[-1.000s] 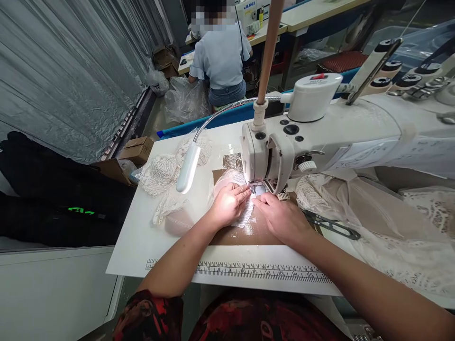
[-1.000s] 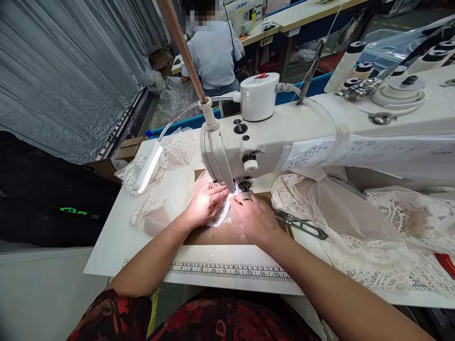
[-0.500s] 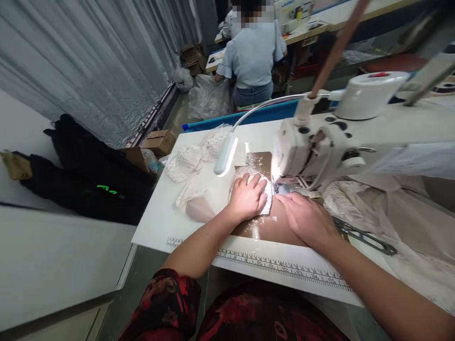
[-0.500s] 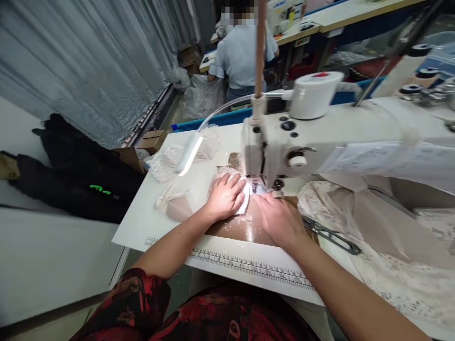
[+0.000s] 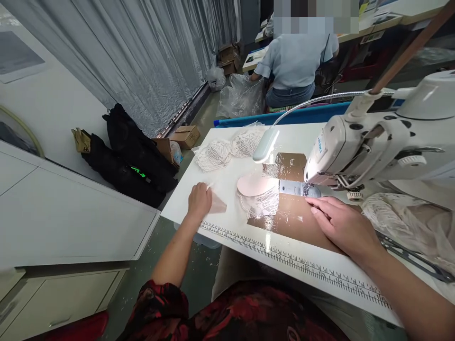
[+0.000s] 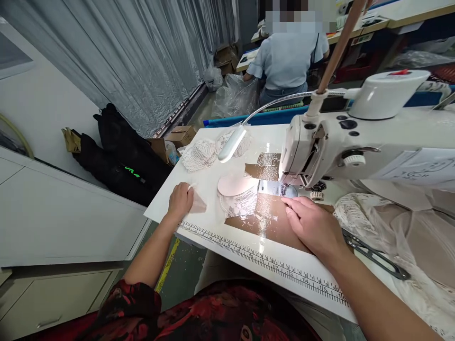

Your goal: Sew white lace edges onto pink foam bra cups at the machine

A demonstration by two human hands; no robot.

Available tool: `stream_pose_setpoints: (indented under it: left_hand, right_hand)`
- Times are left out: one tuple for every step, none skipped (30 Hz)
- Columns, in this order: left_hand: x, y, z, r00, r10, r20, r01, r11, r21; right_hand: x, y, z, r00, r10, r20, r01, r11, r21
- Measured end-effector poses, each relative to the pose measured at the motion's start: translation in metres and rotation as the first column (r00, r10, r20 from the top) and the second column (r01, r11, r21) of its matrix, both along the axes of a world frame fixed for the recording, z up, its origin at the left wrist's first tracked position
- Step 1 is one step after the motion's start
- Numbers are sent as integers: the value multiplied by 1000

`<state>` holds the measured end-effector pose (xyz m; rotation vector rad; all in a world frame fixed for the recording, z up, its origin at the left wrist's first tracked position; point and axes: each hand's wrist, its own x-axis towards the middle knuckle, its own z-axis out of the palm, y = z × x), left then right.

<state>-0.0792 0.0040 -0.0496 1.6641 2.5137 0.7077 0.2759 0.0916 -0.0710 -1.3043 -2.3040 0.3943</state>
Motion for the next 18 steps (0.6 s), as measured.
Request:
stream_pose_setpoints:
  left_hand:
    - [-2, -10, 0, 1000, 18, 26, -18, 1000, 26]
    - [-1, -19, 1, 998, 33, 55, -36, 998, 54]
    - [2, -29, 3, 996, 48, 78, -54, 995, 82]
    - [8, -37, 5, 992, 58, 114, -72, 990, 122]
    - [17, -43, 9, 984, 60, 166, -89, 981, 175]
    - [27, -48, 12, 971, 50, 233, -106, 966, 236]
    - [39, -50, 14, 943, 12, 334, -122, 943, 311]
    - [53, -51, 17, 903, -44, 426, -133, 917, 376]
    - [67, -51, 18, 862, -103, 496, -134, 897, 421]
    - [82, -49, 19, 824, -162, 543, -118, 889, 443]
    - [96, -46, 20, 789, -210, 578, -90, 890, 446]
    - [109, -42, 20, 755, -258, 603, -41, 899, 436]
    - [119, -38, 19, 726, -313, 613, 32, 905, 424]
    - [127, -33, 18, 706, -364, 608, 110, 904, 414]
    - [132, -27, 17, 702, -411, 582, 186, 894, 408]
    - [133, -21, 16, 718, -450, 531, 254, 880, 402]
    - [132, -14, 14, 751, -479, 454, 316, 865, 390]
    - [129, -8, 12, 788, -500, 360, 377, 853, 360]
  right_hand:
    - [1, -3, 3, 997, 25, -78, -28, 999, -38]
    - [2, -7, 7, 987, 51, -151, -65, 994, -90]
    - [2, -11, 11, 975, 72, -210, -109, 980, -166]
    - [1, -18, 16, 962, 86, -258, -156, 952, -263]
    - [-3, -25, 20, 948, 91, -306, -207, 906, -369]
    - [-8, -33, 24, 931, 90, -355, -263, 839, -476]
    - [-15, -42, 28, 899, 83, -431, -333, 769, -546]
    - [-25, -51, 31, 837, 64, -543, -418, 714, -561]
    - [-35, -60, 34, 774, 57, -631, -502, 663, -556]
    - [-46, -70, 35, 719, 51, -693, -560, 633, -534]
    - [-56, -78, 34, 676, 22, -736, -589, 617, -522]
    - [-65, -85, 33, 636, -29, -771, -603, 605, -520]
    - [-72, -91, 30, 600, -94, -794, -602, 600, -526]
    - [-76, -94, 27, 571, -176, -802, -576, 610, -544]
    - [-76, -96, 24, 546, -240, -803, -565, 602, -564]
    - [-73, -96, 22, 526, -296, -797, -555, 591, -586]
    - [-65, -96, 21, 513, -339, -789, -543, 584, -604]
    - [-54, -95, 23, 505, -368, -781, -528, 584, -617]
